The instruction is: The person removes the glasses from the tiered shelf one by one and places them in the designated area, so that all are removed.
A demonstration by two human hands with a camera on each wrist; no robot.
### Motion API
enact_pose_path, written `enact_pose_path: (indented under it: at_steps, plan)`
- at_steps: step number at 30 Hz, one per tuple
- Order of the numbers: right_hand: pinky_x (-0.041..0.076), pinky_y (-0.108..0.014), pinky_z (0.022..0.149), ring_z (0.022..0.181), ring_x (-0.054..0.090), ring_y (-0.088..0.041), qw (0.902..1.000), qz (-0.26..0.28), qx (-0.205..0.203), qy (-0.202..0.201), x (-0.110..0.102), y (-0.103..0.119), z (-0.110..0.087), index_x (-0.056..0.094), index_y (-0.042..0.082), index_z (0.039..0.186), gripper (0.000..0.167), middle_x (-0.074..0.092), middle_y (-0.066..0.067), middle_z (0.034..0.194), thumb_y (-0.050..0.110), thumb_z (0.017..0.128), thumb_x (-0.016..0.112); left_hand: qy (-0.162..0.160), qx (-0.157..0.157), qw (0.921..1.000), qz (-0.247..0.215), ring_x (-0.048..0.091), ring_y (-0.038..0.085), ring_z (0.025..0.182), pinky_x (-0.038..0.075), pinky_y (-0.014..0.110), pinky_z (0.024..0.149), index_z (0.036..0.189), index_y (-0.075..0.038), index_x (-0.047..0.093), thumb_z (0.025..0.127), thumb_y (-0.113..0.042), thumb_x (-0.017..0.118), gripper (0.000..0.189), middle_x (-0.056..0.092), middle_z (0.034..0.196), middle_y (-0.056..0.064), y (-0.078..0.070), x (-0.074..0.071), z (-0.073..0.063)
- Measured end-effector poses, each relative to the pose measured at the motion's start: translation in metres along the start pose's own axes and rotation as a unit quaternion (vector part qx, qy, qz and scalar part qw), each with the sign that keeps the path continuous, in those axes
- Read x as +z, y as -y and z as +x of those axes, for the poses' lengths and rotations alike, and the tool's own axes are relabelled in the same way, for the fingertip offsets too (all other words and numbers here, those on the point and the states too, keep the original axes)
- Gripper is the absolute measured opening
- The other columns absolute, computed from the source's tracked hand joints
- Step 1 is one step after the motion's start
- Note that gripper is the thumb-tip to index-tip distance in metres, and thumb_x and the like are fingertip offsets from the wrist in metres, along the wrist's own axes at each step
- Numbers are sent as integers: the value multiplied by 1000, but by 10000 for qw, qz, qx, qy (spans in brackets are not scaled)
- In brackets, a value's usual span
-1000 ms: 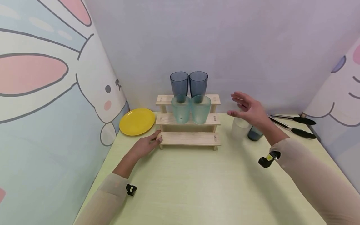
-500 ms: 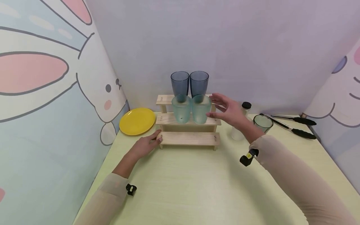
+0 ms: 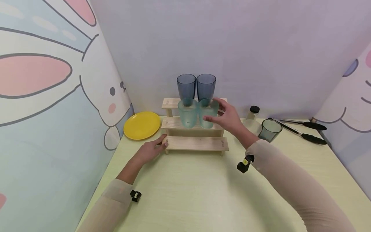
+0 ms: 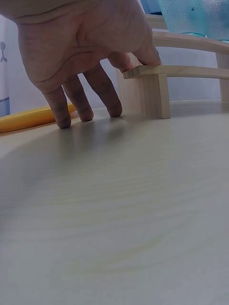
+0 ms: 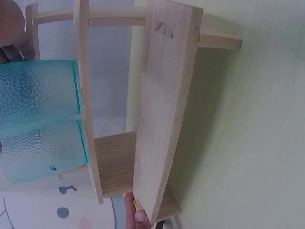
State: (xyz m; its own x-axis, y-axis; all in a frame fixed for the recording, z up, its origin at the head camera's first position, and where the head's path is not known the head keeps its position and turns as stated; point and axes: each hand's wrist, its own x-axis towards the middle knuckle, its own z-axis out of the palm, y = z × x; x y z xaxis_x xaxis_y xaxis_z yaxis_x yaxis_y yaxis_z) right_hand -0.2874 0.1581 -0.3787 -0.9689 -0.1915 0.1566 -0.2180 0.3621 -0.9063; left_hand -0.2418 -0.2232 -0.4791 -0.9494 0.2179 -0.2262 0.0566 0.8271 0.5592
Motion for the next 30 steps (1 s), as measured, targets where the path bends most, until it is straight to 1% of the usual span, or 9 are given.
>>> enact_pose_path:
  at_steps: [5,7,12,16,21,26,30]
  plan:
    - [49,-56,123,149,58,-37,9987,77,44,-512,13,4,0,50,18,166,93,56,-12,164,37,88,97,4,-13,10000,16,53,52,151,46,68,120,176,-36,29,110,-72,46,77,47,172,21,-1,0,0]
    - [50,-56,122,148,59,-37,9973,117,103,-711,19,5,0,50,18,166,94,57,-12,162,39,87,97,6,-12,10000,14,53,52,152,46,68,120,176,-36,29,111,-72,46,77,47,173,21,-1,0,0]
    - [52,-56,121,150,56,-35,9942,208,301,-1015,30,6,-1,47,17,167,100,56,-12,165,44,85,98,-1,-29,10000,9,53,52,152,46,68,119,176,-37,29,110,-72,47,76,46,173,21,-1,0,0]
    - [51,-57,121,153,53,-36,9937,107,317,-1073,35,5,-3,45,16,168,102,53,-13,167,47,86,97,-6,-26,10000,11,54,52,151,47,68,119,176,-37,29,111,-72,47,76,45,173,21,-1,0,0]
    - [50,-58,121,154,51,-38,9936,28,387,-1056,35,4,-3,43,19,169,103,49,-13,169,50,87,95,-40,3,10000,2,53,52,152,46,69,119,176,-37,30,111,-72,47,76,46,173,23,-2,0,-1]
    - [52,-57,119,153,52,-35,9943,281,510,-897,31,3,-2,44,25,169,101,50,-9,169,52,86,95,-47,31,10000,21,53,52,152,46,69,120,176,-35,30,111,-71,46,76,46,172,24,-2,0,-2]
    - [53,-54,117,149,56,-30,9945,556,513,-722,25,2,-1,49,30,166,94,56,-7,164,49,87,95,-38,24,10000,18,53,52,152,45,69,121,176,-35,30,111,-72,46,77,47,172,24,-2,0,-2]
